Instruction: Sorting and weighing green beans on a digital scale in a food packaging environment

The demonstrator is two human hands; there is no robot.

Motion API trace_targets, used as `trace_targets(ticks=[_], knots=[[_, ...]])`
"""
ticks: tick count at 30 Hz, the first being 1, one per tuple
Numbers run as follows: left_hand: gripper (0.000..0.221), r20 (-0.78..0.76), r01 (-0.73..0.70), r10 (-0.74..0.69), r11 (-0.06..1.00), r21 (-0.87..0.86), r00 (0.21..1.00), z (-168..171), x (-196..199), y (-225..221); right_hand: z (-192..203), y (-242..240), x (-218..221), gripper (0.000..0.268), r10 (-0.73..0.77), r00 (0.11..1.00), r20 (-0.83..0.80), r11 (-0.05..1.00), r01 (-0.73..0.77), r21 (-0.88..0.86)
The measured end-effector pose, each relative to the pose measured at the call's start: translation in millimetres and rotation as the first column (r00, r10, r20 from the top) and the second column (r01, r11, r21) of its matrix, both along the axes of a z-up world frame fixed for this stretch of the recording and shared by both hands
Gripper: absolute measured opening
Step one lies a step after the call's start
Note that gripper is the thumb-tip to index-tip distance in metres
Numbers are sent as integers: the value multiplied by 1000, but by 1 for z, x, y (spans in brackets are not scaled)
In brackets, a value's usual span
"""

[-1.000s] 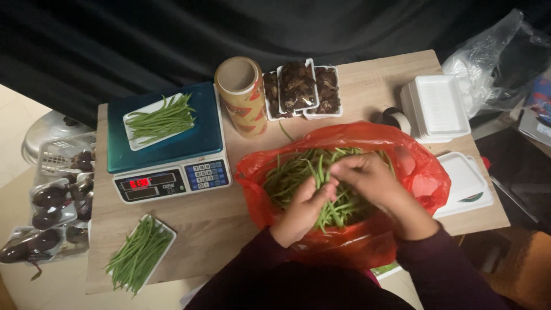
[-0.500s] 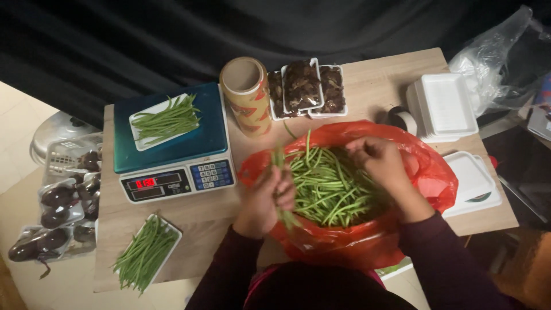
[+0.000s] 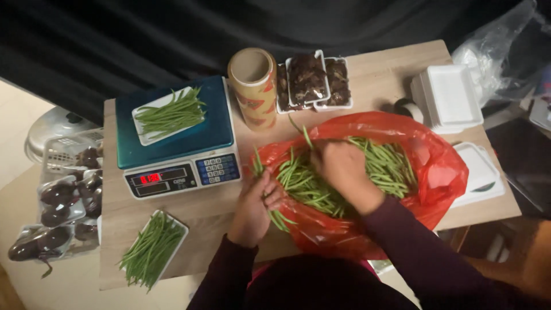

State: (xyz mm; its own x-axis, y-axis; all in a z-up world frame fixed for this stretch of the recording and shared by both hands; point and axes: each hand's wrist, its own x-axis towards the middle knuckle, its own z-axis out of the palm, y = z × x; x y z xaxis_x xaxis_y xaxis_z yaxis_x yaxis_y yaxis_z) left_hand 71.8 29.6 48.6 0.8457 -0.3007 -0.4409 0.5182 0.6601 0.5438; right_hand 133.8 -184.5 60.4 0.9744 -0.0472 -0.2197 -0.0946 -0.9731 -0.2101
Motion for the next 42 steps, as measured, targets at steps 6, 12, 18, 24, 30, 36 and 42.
trace_targets(ticks=[6, 12, 18, 24, 30, 36, 42], knots=[[10, -6, 62, -62, 998, 0, 998, -12, 3, 26, 24, -45, -36, 37, -86, 996, 17, 994, 85, 74], [17, 79, 112, -108, 993, -48, 991, -33, -4, 27, -27, -124, -59, 39, -74, 989, 128, 986, 92, -141], [18, 156, 247, -235, 967, -63, 959, 0, -23, -5, 50, -71, -104, 11, 1, 746, 666, 992, -85, 94], [28, 228, 343, -424, 882, 323, 876, -31, -47, -41, 65, 23, -119, 12, -252, 937, 243, 646, -24, 763], [34, 286, 326, -447, 863, 385, 848, -4, -46, -20, 11, -38, -116, 15, -296, 943, 154, 542, 33, 840], [28, 121, 343, -397, 883, 320, 910, 0, -44, -13, -25, -120, -109, 39, 96, 914, 394, 994, -66, -87], [32, 290, 211, -286, 941, 264, 913, 11, -37, -13, 32, -94, -113, 12, 2, 749, 662, 989, -101, 111]])
